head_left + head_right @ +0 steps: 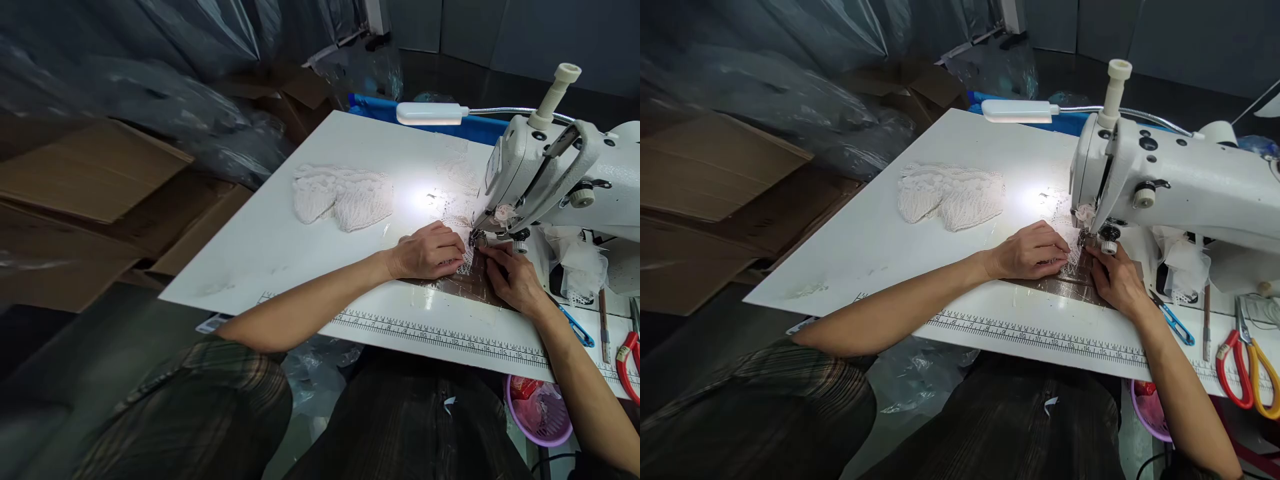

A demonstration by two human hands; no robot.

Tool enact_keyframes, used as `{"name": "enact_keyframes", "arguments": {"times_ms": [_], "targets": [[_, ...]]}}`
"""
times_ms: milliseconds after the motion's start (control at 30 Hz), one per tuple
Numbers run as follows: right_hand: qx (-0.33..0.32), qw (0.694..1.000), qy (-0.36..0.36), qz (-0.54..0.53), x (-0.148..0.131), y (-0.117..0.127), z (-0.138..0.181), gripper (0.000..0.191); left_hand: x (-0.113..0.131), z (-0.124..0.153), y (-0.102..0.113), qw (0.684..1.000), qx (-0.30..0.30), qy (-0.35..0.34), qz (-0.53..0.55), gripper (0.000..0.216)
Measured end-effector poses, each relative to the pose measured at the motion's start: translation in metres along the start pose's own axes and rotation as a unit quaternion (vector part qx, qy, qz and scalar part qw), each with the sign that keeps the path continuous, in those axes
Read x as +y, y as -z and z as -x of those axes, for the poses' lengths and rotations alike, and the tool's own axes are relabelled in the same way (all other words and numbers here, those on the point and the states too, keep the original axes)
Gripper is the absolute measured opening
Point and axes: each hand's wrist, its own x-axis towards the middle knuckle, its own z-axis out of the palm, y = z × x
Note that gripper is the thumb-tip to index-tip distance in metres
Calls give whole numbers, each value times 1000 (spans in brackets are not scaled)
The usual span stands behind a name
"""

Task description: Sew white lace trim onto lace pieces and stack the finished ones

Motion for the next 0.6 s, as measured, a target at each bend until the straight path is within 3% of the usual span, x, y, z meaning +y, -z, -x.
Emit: {"name": "enact_keyframes", "arguments": {"times_ms": [300, 600], "targets": [[-89, 989, 115, 31, -8, 7, -1, 37, -2, -1, -2, 992, 97, 37, 77, 19], [-117, 985, 126, 34, -10, 10, -3, 37, -2, 2, -5, 999, -45, -4, 15, 24]]}}
